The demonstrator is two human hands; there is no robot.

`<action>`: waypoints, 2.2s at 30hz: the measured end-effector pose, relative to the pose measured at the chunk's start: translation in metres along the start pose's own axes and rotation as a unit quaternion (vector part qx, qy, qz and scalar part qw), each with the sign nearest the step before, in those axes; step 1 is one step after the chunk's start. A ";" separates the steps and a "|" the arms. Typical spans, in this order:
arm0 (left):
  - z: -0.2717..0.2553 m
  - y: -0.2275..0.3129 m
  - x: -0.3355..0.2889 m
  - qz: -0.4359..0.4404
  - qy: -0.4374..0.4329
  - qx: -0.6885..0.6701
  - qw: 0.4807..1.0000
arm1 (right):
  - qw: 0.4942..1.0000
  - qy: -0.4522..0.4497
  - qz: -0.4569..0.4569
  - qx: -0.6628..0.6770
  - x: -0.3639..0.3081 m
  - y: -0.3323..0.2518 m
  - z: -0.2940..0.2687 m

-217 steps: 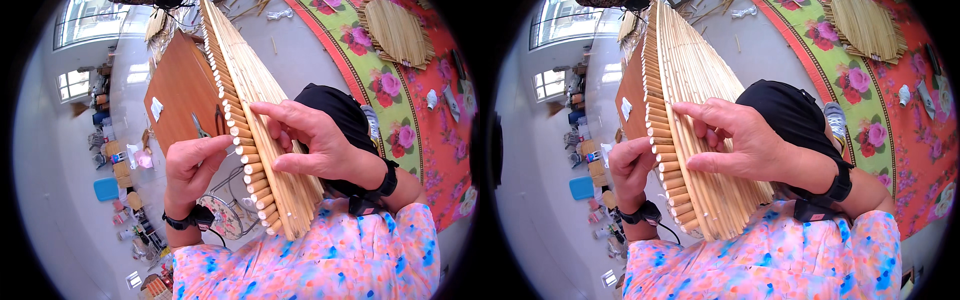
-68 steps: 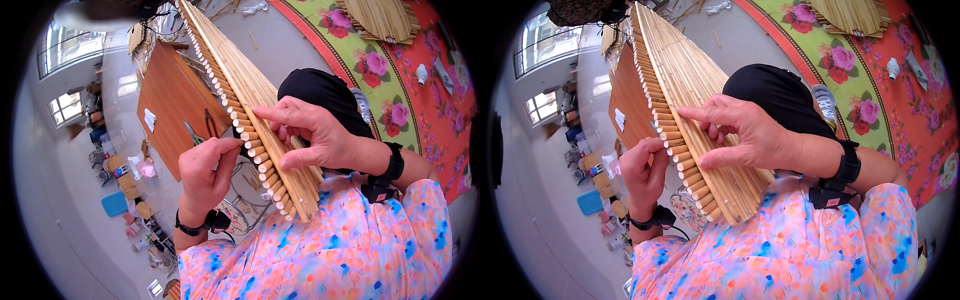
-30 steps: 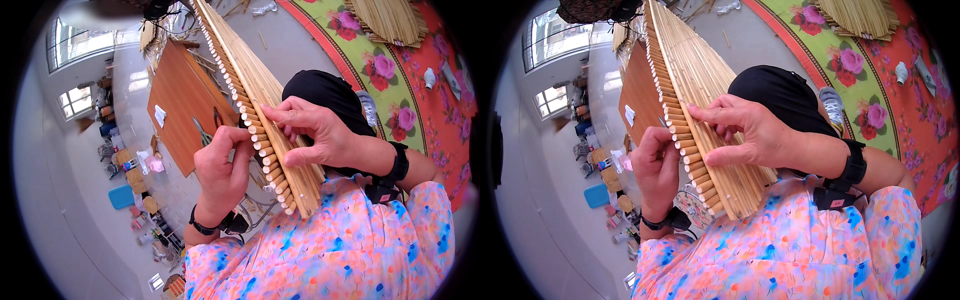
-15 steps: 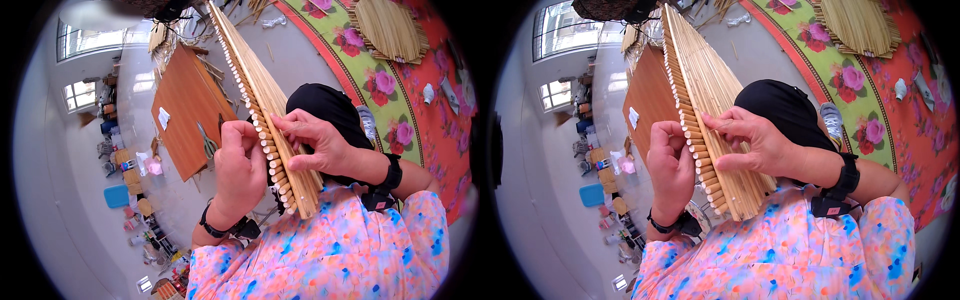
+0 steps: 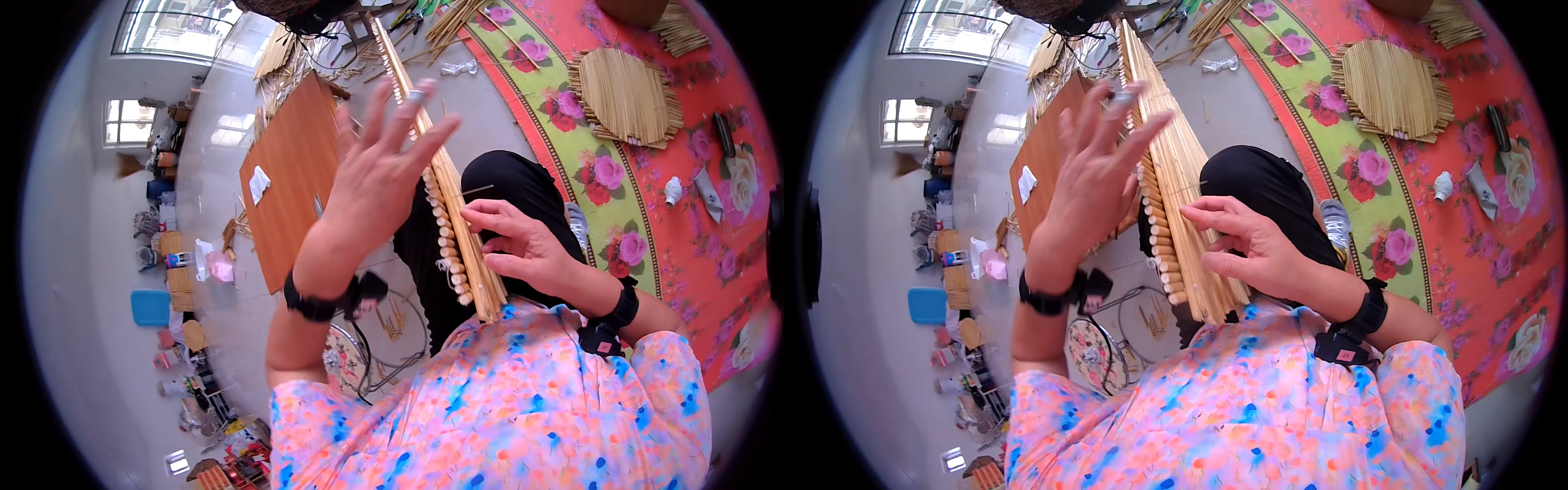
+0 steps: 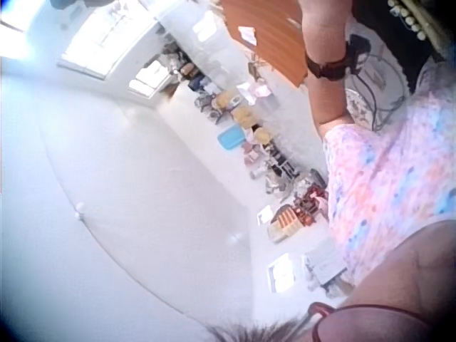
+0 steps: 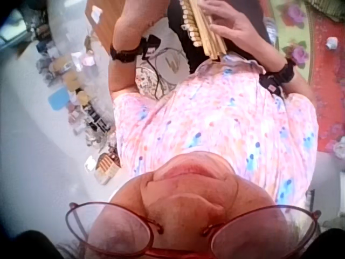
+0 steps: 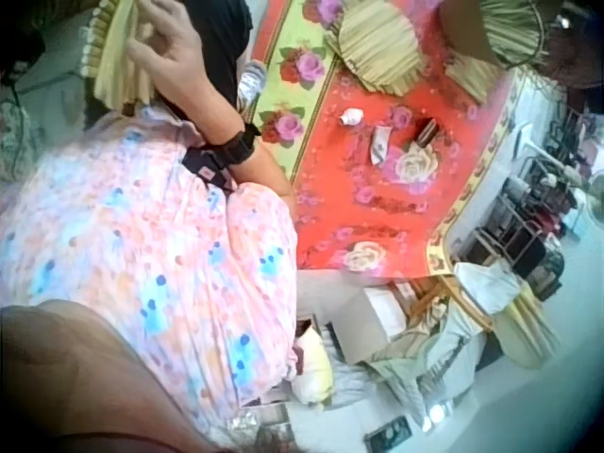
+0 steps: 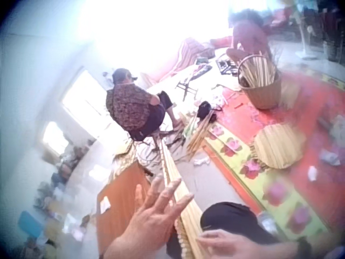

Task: The person is seated on the floor, weaving a fan-shaped bamboo object. They use a needle and thread to bind the bamboo strips together, occasionally using pliers to adjust the structure.

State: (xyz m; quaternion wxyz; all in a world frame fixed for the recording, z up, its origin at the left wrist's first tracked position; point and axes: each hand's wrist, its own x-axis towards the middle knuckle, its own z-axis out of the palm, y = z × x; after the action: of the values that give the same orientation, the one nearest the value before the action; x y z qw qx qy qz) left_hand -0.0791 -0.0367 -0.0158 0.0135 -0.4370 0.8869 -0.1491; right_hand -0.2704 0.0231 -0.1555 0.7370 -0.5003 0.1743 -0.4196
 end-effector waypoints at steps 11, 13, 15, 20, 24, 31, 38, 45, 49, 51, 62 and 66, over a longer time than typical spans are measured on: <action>0.013 -0.063 0.016 0.170 -0.104 0.050 0.979 | 0.952 0.149 -0.168 -0.206 -0.046 -0.050 0.041; 0.011 -0.081 0.009 0.126 -0.083 0.068 0.986 | 0.913 0.082 -0.258 -0.305 -0.047 -0.063 0.048; 0.006 -0.091 0.006 0.111 0.001 0.051 0.992 | 0.912 0.040 -0.262 -0.312 -0.045 -0.066 0.057; -0.004 -0.081 0.010 0.009 0.117 0.043 0.992 | 0.890 0.141 -0.149 -0.406 -0.004 -0.070 0.061; 0.017 -0.060 0.014 -0.066 0.222 -0.010 0.973 | 0.865 0.284 -0.136 -0.390 0.063 -0.084 0.037; 0.078 0.007 0.019 -0.251 0.275 -0.124 0.920 | 0.811 0.357 -0.114 -0.449 0.112 -0.089 0.012; 0.101 0.062 0.001 -0.328 0.221 -0.192 0.898 | 0.748 0.364 -0.052 -0.553 0.121 -0.064 0.036; 0.088 0.077 -0.025 -0.326 0.243 -0.286 0.867 | 0.590 0.336 -0.069 -0.730 0.131 -0.053 0.054; 0.071 0.080 -0.032 -0.332 0.241 -0.344 0.845 | 0.497 0.348 -0.058 -0.793 0.126 -0.071 0.063; 0.057 0.071 -0.050 -0.312 0.232 -0.353 0.851 | 0.501 0.333 -0.116 -0.790 0.124 -0.074 0.054; 0.309 -0.126 -0.217 -0.581 0.120 -0.256 0.763 | 0.680 0.284 -0.157 -0.657 0.121 -0.066 0.050; 0.370 -0.104 -0.233 -0.537 0.085 -0.140 0.827 | 0.627 0.288 -0.153 -0.707 0.119 -0.075 0.039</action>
State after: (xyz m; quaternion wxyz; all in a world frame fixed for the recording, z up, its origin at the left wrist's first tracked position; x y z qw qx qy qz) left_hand 0.2020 -0.0080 -0.3652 -0.2056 -0.8274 0.5209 -0.0432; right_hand -0.2077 -0.0589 -0.0533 -0.0059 -0.7408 0.5416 -0.3973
